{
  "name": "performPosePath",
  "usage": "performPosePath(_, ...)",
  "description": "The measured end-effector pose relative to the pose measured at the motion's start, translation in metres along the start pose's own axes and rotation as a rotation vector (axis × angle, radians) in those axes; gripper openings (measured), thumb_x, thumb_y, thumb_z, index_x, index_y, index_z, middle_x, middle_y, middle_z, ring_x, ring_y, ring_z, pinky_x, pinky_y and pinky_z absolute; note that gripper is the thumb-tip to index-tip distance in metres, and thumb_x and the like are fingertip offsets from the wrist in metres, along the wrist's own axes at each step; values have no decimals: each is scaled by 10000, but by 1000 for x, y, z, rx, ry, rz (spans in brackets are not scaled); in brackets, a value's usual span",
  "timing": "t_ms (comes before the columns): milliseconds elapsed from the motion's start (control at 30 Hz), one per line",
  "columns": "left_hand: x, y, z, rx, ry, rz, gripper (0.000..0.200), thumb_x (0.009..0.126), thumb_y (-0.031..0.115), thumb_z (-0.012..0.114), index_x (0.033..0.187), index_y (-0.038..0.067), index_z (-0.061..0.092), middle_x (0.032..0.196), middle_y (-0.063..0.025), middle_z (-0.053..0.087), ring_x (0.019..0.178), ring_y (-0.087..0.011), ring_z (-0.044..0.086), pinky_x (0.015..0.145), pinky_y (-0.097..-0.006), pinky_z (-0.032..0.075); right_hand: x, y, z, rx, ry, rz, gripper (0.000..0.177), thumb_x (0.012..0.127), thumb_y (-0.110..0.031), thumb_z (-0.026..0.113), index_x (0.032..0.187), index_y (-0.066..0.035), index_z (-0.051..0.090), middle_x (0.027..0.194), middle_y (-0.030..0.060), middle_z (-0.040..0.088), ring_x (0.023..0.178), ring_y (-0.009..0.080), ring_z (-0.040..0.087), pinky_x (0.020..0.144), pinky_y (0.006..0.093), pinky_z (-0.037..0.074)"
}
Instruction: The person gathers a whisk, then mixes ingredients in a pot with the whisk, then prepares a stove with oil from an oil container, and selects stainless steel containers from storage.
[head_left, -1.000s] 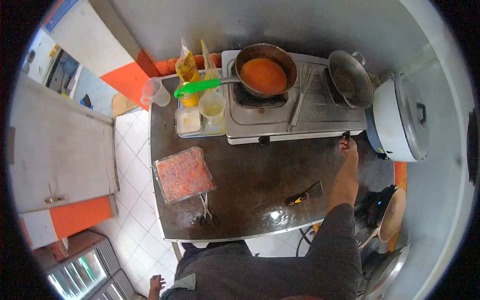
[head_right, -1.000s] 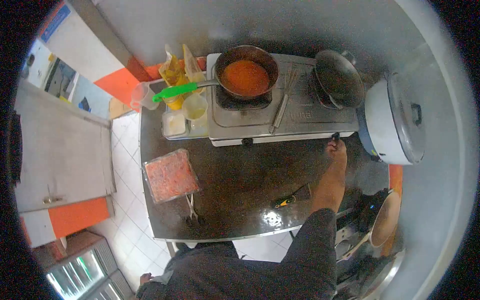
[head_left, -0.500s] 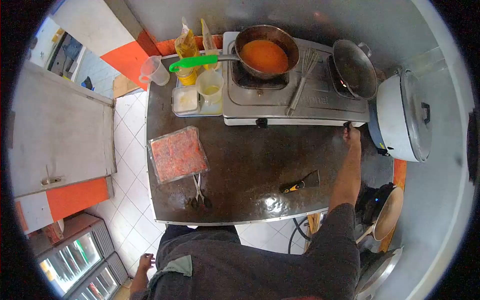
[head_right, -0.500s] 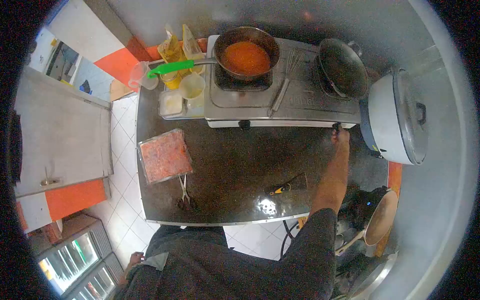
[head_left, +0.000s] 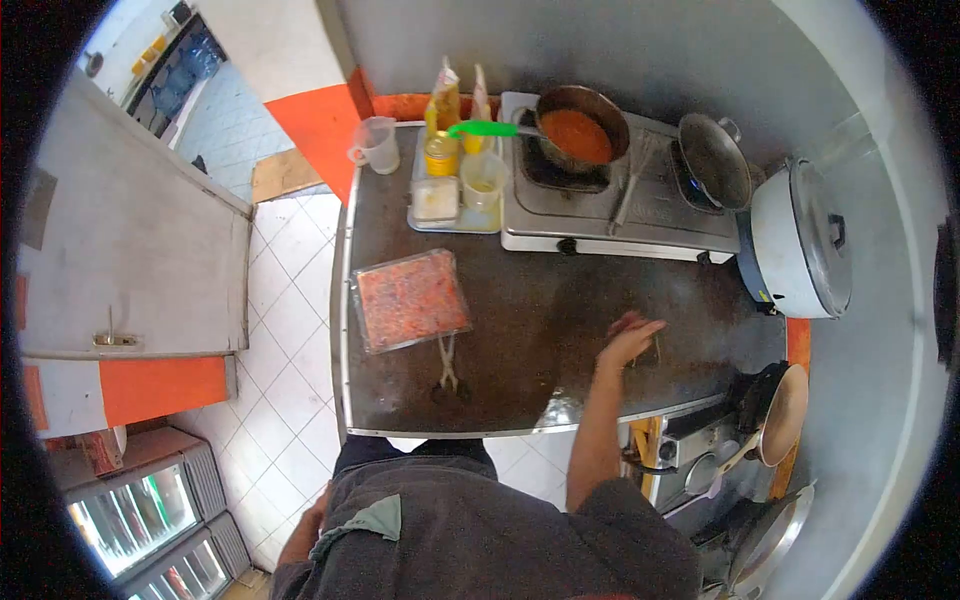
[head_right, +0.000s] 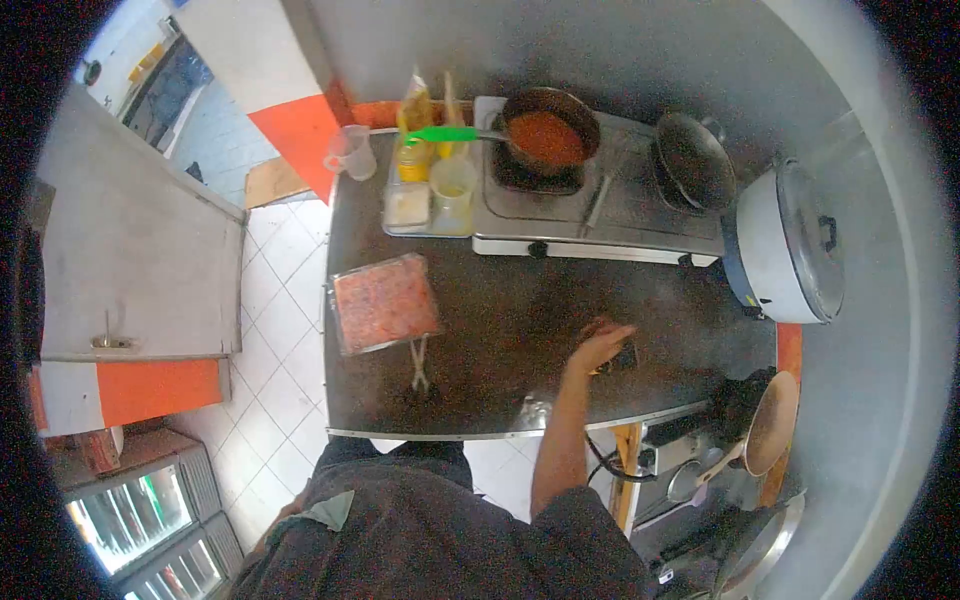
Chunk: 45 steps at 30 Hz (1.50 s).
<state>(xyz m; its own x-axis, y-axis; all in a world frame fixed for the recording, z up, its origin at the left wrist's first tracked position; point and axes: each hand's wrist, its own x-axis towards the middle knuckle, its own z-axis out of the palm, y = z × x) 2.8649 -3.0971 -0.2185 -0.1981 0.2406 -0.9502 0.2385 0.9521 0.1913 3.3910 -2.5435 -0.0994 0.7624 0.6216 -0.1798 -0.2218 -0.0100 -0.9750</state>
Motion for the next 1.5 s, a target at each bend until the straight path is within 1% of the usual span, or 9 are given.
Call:
performPosePath(200,-6,17,-71,436,224,339,519,839,494,411,1040,43,573,957,-147,620,902,-262,584,788,-382,444,-272,89,4,-384,-470,-164,262,836,-170,545,1032,-34,435,996,89,444,679,140,483,548,262,398)
performPosePath(267,42,24,-143,-118,594,430,419,850,397,439,985,38,608,787,-93,642,743,-250,611,683,-345,476,-317,96,24,-488,-625,-175,338,811,-118,577,1083,-28,397,1064,97,409,793,166,473,706,307,406)
performPosePath(400,-55,159,-311,-1489,295,789,458,876,403,428,1260,155,400,1280,-11,416,1138,-172,408,928,-359,332,-347,98,68,-555,-457,-387,304,787,-178,613,990,-2,471,932,111,506,881,225,473,818,336,369)
performPosePath(700,-108,218,-467,-1808,-413,1142,383,871,381,444,1140,108,461,1026,8,525,879,-164,505,779,-338,409,-355,164,99,-717,-264,-68,350,803,-319,567,980,-17,558,892,119,587,776,227,556,699,331,437)
performPosePath(933,13,279,-515,-1727,-490,888,395,839,415,483,1092,112,499,974,5,545,842,-151,511,726,-319,428,-383,193,163,-700,-313,-608,302,865,-189,421,720,39,556,666,127,545,632,237,507,618,316,405)
performPosePath(1067,60,300,-553,-1681,-417,673,370,840,391,480,1082,112,507,997,-3,540,818,-166,521,697,-328,435,-429,226,274,-570,-452,-580,160,769,-99,588,897,-15,543,1033,130,471,963,242,482,773,337,434)
performPosePath(1200,106,307,-629,-1807,-285,597,320,842,377,471,1005,108,527,965,-1,536,783,-159,509,676,-323,422,-491,229,449,-831,-1199,311,350,720,-148,673,1007,-2,537,1056,153,508,950,236,529,777,305,444)
performPosePath(1333,141,303,-693,-1962,-80,628,289,835,374,470,955,113,509,897,8,529,738,-148,492,644,-315,401,-537,245,644,-975,-1937,-597,429,736,-323,659,1017,-12,568,968,163,595,921,259,565,806,346,443)
performPosePath(1500,163,335,-751,-2087,101,516,295,822,387,481,924,112,509,856,7,525,703,-147,486,605,-308,399,-591,261,865,-518,-1977,-223,392,768,-375,630,990,-56,579,864,69,593,736,179,566,617,293,462)
